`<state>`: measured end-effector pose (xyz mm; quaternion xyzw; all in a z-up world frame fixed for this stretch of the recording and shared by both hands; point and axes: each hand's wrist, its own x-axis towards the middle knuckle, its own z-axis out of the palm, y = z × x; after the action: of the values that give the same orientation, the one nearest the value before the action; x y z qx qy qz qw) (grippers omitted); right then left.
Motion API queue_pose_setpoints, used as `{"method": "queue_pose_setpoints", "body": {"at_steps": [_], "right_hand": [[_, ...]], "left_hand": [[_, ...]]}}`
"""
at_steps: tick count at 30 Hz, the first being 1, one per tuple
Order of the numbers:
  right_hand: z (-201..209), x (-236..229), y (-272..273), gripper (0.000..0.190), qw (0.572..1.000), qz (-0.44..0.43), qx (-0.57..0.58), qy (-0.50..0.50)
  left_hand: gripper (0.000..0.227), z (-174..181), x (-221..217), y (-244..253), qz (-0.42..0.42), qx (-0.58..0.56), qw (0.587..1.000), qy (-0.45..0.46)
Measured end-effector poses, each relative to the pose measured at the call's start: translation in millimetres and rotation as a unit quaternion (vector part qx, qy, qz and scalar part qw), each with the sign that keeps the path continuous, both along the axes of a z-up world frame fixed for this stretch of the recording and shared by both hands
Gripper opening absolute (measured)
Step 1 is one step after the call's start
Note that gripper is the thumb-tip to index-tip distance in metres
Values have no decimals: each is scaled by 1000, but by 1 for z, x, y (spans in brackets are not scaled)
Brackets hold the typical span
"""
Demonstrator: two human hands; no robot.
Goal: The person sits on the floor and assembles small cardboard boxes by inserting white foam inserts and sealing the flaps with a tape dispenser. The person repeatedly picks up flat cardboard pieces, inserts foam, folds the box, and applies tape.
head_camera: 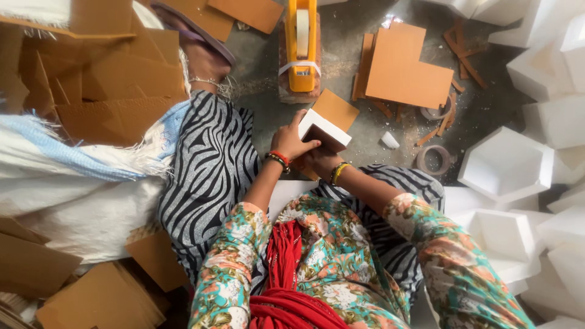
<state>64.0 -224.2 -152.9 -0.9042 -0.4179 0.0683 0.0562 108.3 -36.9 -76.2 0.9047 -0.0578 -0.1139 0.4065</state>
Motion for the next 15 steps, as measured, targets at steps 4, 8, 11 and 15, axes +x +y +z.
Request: {"method": "queue_pose_setpoints", "body": {"at_steps": [4, 8, 11, 15], "right_hand": [[45, 19, 9, 59, 997, 29, 64, 35], [101, 13, -6, 32, 929, 6, 189, 319], [126, 34, -44, 19, 873, -219, 353, 256], [86, 85, -94, 22, 730, -389, 560, -41]], "left_hand": [[79, 3, 19, -9, 38, 77, 996, 30], [75, -15, 0, -2, 30, 37, 999, -26], [79, -12, -19, 13, 32, -2, 998, -60], [78, 6, -54, 37, 30, -93, 989, -111]]}}
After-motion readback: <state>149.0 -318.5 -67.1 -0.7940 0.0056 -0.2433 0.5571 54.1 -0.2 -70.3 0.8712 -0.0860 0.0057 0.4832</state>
